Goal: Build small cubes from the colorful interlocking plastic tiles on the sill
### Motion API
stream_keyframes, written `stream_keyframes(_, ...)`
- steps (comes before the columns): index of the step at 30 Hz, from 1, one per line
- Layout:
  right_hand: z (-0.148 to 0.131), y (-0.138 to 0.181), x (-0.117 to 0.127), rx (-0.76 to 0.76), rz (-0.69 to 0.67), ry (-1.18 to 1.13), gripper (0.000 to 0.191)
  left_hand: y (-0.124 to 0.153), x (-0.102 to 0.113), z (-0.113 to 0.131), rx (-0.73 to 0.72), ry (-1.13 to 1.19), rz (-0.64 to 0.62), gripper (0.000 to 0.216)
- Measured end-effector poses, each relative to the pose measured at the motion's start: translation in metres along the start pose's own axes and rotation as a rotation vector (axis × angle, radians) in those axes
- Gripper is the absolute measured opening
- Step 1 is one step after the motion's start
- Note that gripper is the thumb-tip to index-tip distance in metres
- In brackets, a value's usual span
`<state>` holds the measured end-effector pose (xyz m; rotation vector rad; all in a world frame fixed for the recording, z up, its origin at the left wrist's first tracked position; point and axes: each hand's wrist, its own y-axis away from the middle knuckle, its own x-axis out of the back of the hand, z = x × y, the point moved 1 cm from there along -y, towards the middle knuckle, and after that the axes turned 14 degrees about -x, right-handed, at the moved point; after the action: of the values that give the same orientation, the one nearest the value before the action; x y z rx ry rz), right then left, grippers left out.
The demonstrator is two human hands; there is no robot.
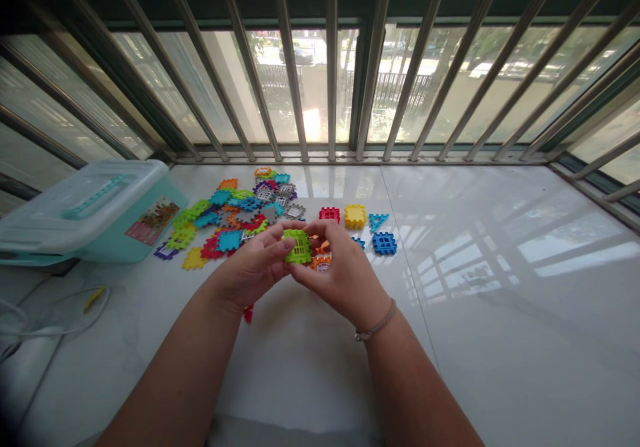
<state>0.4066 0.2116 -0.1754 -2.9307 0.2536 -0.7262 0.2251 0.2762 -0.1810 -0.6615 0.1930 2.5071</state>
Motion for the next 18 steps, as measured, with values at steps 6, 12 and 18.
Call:
stream_keyframes(6, 0.001, -0.001, -0.001, 0.075, 0.034, 0.098, 0.044, 0.000, -0.006, 0.001, 0.008, -0.096, 0.045, 0.059)
stream_keyframes(12, 0.009, -0.004, -0.003, 0.197, 0.080, 0.283, 0.042, -0.005, -0.002, -0.009, -0.034, -0.222, 0.107, 0.056)
stream_keyframes(18, 0.011, -0.004, -0.003, 0.204, 0.074, 0.315, 0.046, -0.006, 0.001, -0.012, -0.045, -0.235, 0.135, 0.045)
